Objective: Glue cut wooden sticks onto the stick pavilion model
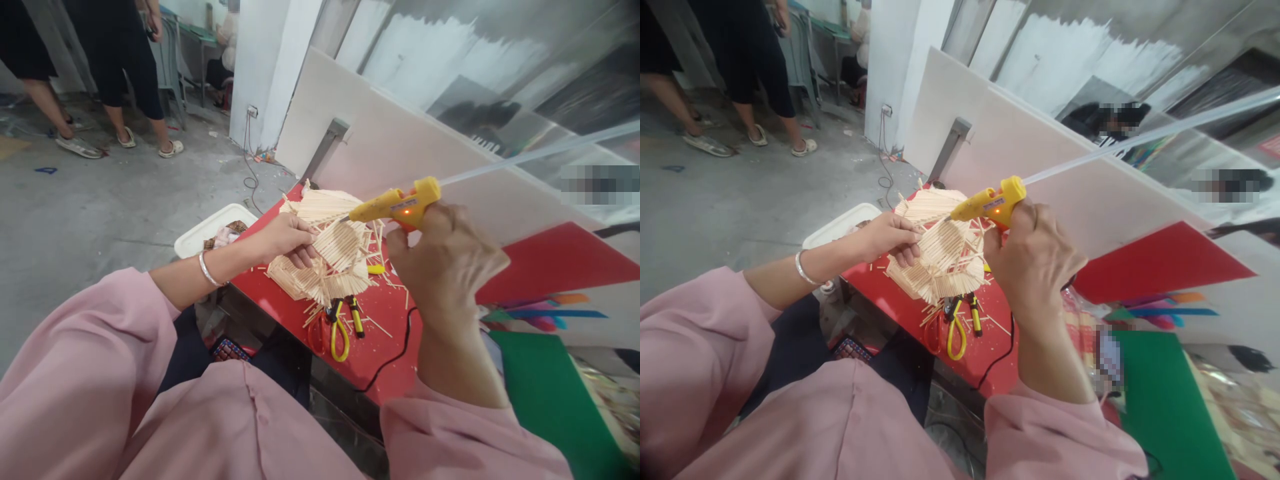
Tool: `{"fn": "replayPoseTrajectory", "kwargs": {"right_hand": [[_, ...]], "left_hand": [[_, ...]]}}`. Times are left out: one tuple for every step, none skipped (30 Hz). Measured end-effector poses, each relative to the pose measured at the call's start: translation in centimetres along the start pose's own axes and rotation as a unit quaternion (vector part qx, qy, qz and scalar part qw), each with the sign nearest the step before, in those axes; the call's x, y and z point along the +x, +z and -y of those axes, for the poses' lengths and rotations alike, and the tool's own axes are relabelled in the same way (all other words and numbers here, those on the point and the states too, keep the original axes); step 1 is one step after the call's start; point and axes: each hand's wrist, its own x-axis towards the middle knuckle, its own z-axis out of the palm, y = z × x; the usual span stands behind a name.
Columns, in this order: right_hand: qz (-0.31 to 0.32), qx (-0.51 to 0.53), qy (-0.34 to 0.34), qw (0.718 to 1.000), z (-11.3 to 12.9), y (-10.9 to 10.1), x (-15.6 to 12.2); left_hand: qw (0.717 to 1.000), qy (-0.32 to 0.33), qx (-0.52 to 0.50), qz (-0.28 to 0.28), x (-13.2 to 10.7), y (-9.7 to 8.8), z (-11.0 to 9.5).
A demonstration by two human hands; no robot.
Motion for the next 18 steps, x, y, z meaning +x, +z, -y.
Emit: {"fn": "replayPoseTrajectory", "kwargs": {"right_hand": [[-0.001, -0.002, -0.001, 1.000, 0.00, 0.01, 0.01], [-0.003, -0.003, -0.002, 1.000, -0.01, 0.03, 0.02], [-0.006, -0.003, -0.002, 1.000, -0.02, 0.05, 0.02], [-0.009, -0.002, -0.002, 1.000, -0.03, 0.06, 0.03], [-0.012, 0.001, -0.001, 1.000, -0.03, 0.07, 0.04], [-0.012, 0.003, 0.000, 1.000, -0.03, 0.07, 0.05], [-0.012, 0.005, 0.003, 1.000, -0.02, 0.05, 0.06], [-0.011, 0.006, 0.006, 1.000, -0.01, 0.02, 0.08], [-0.010, 0.006, 0.009, 1.000, 0.02, 0.00, 0.11], [-0.006, 0.006, 0.013, 1.000, 0.04, -0.01, 0.15], [-0.002, 0.007, 0.015, 1.000, 0.06, -0.01, 0.18], [0.003, 0.009, 0.018, 1.000, 0.07, 0.01, 0.21], [0.008, 0.012, 0.020, 1.000, 0.08, 0.05, 0.24], [0.013, 0.016, 0.021, 1.000, 0.09, 0.11, 0.26], [0.015, 0.019, 0.023, 0.999, 0.09, 0.17, 0.27], [0.016, 0.021, 0.025, 0.999, 0.08, 0.23, 0.26], [0.014, 0.022, 0.026, 0.999, 0.08, 0.27, 0.26], [0.012, 0.022, 0.026, 0.999, 0.09, 0.28, 0.26]], "left_hand": [[1.000, -0.002, 0.002, 0.000, -0.01, 0.02, -0.03], [1.000, -0.003, 0.004, 0.000, -0.03, 0.04, -0.06], [1.000, -0.004, 0.005, -0.001, -0.04, 0.05, -0.09], [1.000, -0.006, 0.006, -0.001, -0.05, 0.06, -0.11], [1.000, -0.006, 0.006, -0.002, -0.05, 0.06, -0.12], [1.000, -0.004, 0.004, -0.004, -0.05, 0.06, -0.12], [1.000, -0.003, 0.003, -0.005, -0.05, 0.05, -0.11], [1.000, -0.001, 0.002, -0.006, -0.05, 0.05, -0.08], [1.000, 0.001, 0.001, -0.008, -0.06, 0.04, -0.06], [1.000, 0.005, 0.000, -0.009, -0.08, 0.04, -0.05], [1.000, 0.007, -0.001, -0.011, -0.11, 0.04, -0.06], [1.000, 0.007, 0.000, -0.012, -0.14, 0.05, -0.08], [1.000, 0.005, 0.002, -0.013, -0.19, 0.06, -0.11], [1.000, 0.002, 0.004, -0.013, -0.23, 0.07, -0.16], [1.000, -0.002, 0.008, -0.012, -0.28, 0.09, -0.20], [1.000, -0.006, 0.010, -0.013, -0.31, 0.10, -0.23], [1.000, -0.007, 0.011, -0.014, -0.34, 0.10, -0.25], [1.000, -0.006, 0.010, -0.016, -0.35, 0.10, -0.25]]}}
